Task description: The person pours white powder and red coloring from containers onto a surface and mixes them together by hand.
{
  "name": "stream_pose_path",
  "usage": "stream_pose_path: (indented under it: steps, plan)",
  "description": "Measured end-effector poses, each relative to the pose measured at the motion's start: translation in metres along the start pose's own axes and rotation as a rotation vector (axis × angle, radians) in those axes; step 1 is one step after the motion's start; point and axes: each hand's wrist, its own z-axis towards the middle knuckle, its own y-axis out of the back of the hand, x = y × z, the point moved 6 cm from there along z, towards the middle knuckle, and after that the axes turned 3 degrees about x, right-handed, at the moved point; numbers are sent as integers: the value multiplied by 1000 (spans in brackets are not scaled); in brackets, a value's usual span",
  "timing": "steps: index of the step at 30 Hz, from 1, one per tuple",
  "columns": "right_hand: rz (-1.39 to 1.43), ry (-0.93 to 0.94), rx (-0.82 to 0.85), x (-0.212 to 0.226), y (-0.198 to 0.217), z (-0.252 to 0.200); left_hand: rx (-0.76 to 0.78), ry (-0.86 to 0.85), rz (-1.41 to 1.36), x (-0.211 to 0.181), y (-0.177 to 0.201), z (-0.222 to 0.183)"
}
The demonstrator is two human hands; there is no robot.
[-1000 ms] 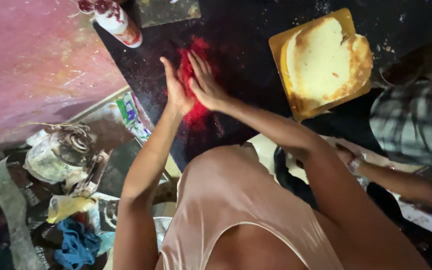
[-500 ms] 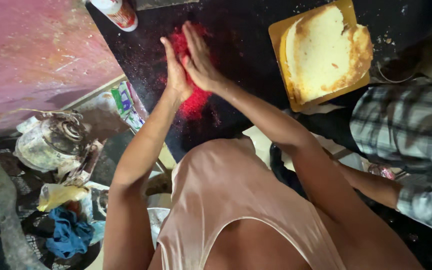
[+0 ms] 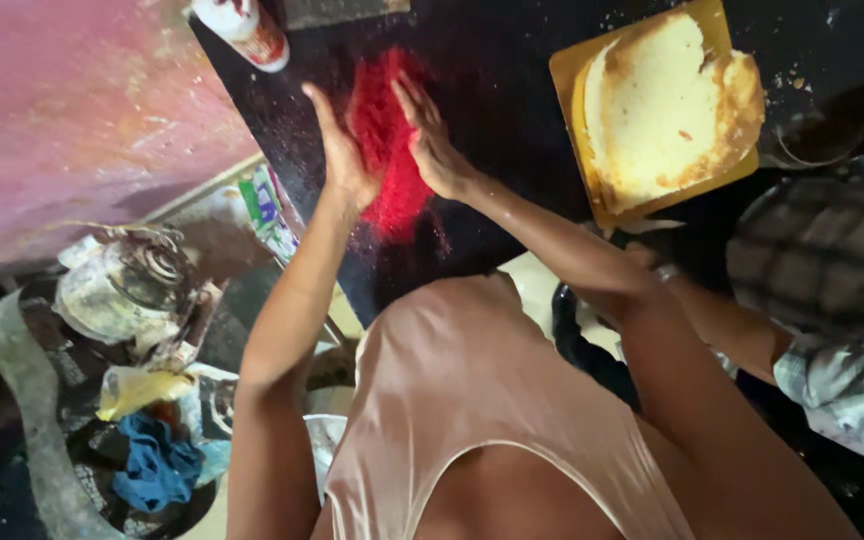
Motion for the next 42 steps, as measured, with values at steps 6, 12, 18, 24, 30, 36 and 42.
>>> stream_pose_path:
  steps: [6, 12, 18, 24, 30, 36, 42]
  plan:
    - [33, -52, 85, -1, -14, -18, -241, 18, 46, 20, 13, -3]
    - [-3, -77, 33, 19, -13, -11, -231, -90, 104, 19, 18, -5]
    - [-47, -168, 48, 11, -5, -12, -222, -89, -28, 21, 21, 2]
    - [74, 27, 107, 23, -19, -19, -256, -99, -66, 12, 23, -1]
    - [291, -81, 24, 1, 11, 2, 48, -27, -178, 15, -8, -18]
    - [105, -47, 90, 39, -11, -28, -289, -18, 43, 32, 5, -16]
    - [134, 51, 154, 53, -3, -20, -254, 57, 83, 23, -11, -23]
